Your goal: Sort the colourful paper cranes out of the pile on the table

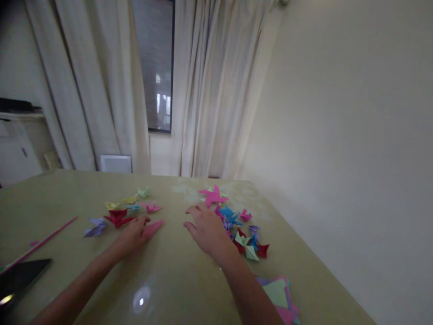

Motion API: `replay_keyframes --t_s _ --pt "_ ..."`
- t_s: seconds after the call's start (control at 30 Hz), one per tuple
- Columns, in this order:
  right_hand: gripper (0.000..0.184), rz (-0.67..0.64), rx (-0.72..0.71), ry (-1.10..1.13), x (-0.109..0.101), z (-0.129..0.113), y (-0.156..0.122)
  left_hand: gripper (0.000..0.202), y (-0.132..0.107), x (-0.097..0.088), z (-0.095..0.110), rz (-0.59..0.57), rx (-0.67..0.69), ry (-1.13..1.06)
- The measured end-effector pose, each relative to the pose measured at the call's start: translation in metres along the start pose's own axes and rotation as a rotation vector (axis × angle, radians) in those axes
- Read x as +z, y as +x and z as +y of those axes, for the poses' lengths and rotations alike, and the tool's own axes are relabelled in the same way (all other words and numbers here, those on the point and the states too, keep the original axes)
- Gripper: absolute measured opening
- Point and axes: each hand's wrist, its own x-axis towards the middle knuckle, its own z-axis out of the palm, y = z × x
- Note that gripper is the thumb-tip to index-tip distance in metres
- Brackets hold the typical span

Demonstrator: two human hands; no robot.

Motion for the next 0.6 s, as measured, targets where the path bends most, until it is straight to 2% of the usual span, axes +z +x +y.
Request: replay_keyframes --t_s 0.07,0.17,0.23,0.3,0.33,0.4,0.47,0.53,0.6 --pt "0.029 -0.021 -0.041 0.008 0.013 -0.015 0.012 0.045 0.0 0.0 -0.004 -0.034 0.01 -0.077" --pt "0.029 -0.013 -0.085 0.025 0.03 -0.026 0.022 0.038 -0.003 -0.005 0.0 -0.096 0.068 -0.19" --pt "0.034 0.001 -0.104 0.033 0.037 -0.026 0.025 0.029 -0.008 -0.012 0.014 -0.111 0.138 -0.271" --pt "0.044 0.018 -0.106 0.044 0.038 -0.02 0.026 0.028 -0.017 -0.022 0.039 -0.115 0.235 -0.417" --pt "0.042 0.013 -0.101 0.056 0.035 -0.017 0.025 0.031 -0.023 -0.028 0.053 -0.113 0.283 -0.508" --pt "0.024 -0.028 -0.084 0.097 0.023 -0.012 0.024 0.034 -0.034 -0.04 0.081 -0.103 0.35 -0.652" --pt "0.005 -0.047 -0.079 0.15 0.002 -0.011 0.018 0.036 -0.043 -0.048 0.099 -0.106 0.375 -0.71" --pt "0.007 0.012 -0.069 0.196 -0.024 -0.011 0.006 0.041 -0.044 -0.051 0.1 -0.101 0.352 -0.687" --pt "0.007 0.096 -0.038 0.231 -0.049 -0.008 -0.016 0.047 -0.036 -0.049 0.083 -0.008 0.278 -0.542"
